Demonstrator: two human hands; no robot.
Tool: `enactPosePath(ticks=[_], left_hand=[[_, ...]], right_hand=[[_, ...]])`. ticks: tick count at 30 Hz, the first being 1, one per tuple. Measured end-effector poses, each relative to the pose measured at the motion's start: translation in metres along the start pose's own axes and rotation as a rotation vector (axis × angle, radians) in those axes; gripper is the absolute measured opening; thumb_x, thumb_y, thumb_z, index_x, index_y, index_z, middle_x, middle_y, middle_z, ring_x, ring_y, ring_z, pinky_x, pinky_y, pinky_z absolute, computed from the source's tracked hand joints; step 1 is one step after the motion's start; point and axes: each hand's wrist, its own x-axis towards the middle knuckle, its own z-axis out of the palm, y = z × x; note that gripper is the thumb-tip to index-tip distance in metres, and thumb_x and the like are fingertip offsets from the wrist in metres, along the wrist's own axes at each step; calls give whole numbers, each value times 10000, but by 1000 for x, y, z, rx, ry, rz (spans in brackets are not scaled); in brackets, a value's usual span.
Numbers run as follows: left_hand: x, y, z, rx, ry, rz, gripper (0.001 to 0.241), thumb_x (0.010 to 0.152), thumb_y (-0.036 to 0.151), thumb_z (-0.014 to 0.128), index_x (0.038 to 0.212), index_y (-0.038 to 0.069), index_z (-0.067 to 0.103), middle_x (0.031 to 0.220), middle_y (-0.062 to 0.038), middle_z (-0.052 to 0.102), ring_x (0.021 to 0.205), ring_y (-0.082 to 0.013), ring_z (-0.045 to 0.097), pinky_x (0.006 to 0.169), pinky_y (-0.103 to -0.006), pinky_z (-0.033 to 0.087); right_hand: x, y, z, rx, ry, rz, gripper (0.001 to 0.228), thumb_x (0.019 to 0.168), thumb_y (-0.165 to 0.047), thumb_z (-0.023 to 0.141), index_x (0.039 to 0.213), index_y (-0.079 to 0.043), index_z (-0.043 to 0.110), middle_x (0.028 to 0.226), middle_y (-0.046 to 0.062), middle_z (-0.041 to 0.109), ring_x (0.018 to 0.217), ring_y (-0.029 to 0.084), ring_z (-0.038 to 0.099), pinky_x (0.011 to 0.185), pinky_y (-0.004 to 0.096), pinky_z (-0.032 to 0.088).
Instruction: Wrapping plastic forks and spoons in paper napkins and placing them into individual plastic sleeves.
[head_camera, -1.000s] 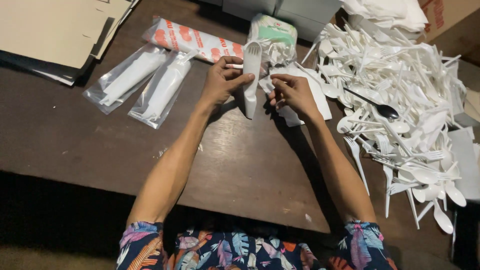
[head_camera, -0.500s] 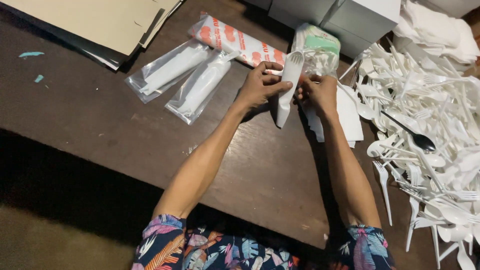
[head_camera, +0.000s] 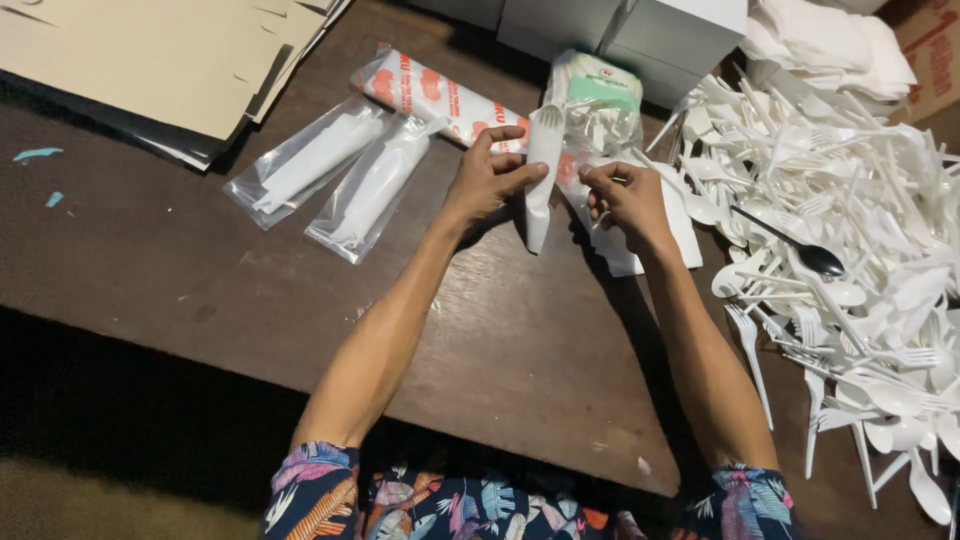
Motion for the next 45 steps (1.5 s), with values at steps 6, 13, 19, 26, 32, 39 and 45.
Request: enactPosePath(ticks=[6, 13, 19, 26, 32, 39, 45], left_hand=[[18, -24, -10, -30, 17, -29, 786, 808, 109, 924, 1434, 57, 452, 988, -137, 760, 891, -193, 751, 789, -283, 668], [15, -17, -9, -6, 3, -21, 784, 825, 112, 927, 1437, 40, 441, 993, -145, 750, 897, -215, 756, 792, -313, 685], [-6, 18, 7, 24, -35, -84, 656, 788, 153, 865, 1331, 102, 500, 867, -62, 729, 657, -90, 611, 530, -218, 443], [-19, 36, 23, -16, -39, -78, 621, 769, 98, 857, 1303, 62, 543, 1091, -180, 765, 919, -238, 758, 787, -350, 656], [-28, 46, 36, -112, -125, -76, 636, 779, 42, 845, 1331, 49, 530, 1079, -174, 762, 935, -219, 746, 854, -347, 659], [-39, 53, 59, -119, -239, -72, 580, 807, 0, 828, 1312, 57, 551, 1127, -210, 762, 969, -225, 743, 886, -369, 654], [-41, 38, 58, -163, -250, -92, 546, 784, 49, 858, 1250, 108, 579, 1124, -187, 764, 969, -205, 733, 845, -323, 646]], right_hand=[[-16, 8, -32, -25, 102, -77, 246, 915, -234, 807, 931, -3, 724, 657, 121, 619, 548, 159, 631, 426, 239, 511], [-49, 23, -78, 128, 234, -83, 190, 893, -166, 821, 958, -32, 703, 820, 92, 643, 738, 180, 718, 576, 270, 630], [-81, 40, -102, 470, 278, -27, 252, 857, -45, 803, 918, -127, 573, 884, 71, 706, 889, 147, 748, 770, 350, 688], [-91, 38, -123, 556, 312, -58, 208, 854, -45, 769, 1048, -54, 693, 912, 67, 721, 755, 143, 704, 663, 256, 633], [-115, 17, -131, 581, 39, -37, 157, 898, -52, 703, 1054, -35, 701, 857, 176, 748, 817, 218, 762, 657, 249, 606], [-123, -13, -100, 405, -162, -49, 200, 879, -43, 777, 1073, -35, 730, 961, 117, 760, 809, 206, 776, 673, 210, 592], [-116, 4, -82, 439, -271, 39, 210, 923, -28, 706, 1128, 11, 683, 945, 148, 744, 968, 290, 781, 859, 287, 632]])
